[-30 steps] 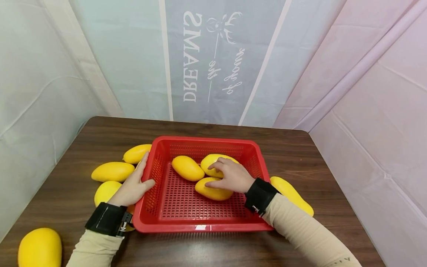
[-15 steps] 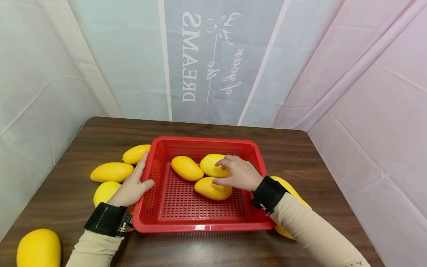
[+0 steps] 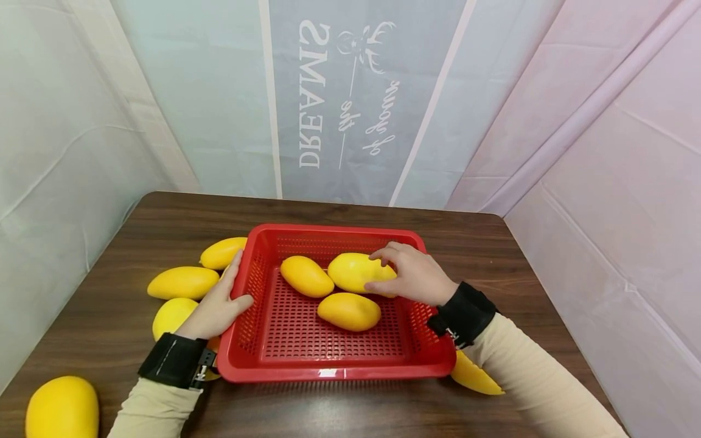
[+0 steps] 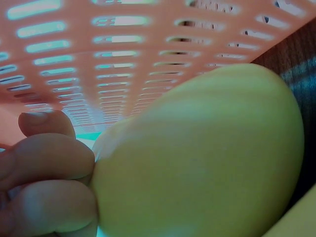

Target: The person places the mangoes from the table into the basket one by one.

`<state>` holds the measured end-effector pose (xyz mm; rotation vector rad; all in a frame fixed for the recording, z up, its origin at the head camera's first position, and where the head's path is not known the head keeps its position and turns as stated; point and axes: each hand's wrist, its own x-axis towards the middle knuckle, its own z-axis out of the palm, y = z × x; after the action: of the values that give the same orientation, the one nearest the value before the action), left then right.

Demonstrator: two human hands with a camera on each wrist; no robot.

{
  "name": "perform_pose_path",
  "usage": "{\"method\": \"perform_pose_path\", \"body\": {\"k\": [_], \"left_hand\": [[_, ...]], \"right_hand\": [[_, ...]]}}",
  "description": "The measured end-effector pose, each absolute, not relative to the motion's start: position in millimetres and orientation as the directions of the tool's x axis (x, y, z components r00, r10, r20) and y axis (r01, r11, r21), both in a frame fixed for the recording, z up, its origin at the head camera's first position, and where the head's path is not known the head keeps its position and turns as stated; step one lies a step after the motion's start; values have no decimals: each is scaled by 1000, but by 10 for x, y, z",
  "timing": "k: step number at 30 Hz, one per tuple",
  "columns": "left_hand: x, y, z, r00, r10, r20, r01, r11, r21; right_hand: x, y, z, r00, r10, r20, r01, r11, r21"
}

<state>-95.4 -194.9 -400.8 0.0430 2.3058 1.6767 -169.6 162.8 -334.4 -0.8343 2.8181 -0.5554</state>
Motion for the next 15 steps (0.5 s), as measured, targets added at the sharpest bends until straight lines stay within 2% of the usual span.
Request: {"method": "perform_pose_path", "body": {"k": [15], "left_hand": [[-956, -1954, -4016, -958, 203, -200, -132, 307, 943]], "right_hand": [[-1669, 2082, -3161, -875, -483, -16, -435, 801, -412]]}}
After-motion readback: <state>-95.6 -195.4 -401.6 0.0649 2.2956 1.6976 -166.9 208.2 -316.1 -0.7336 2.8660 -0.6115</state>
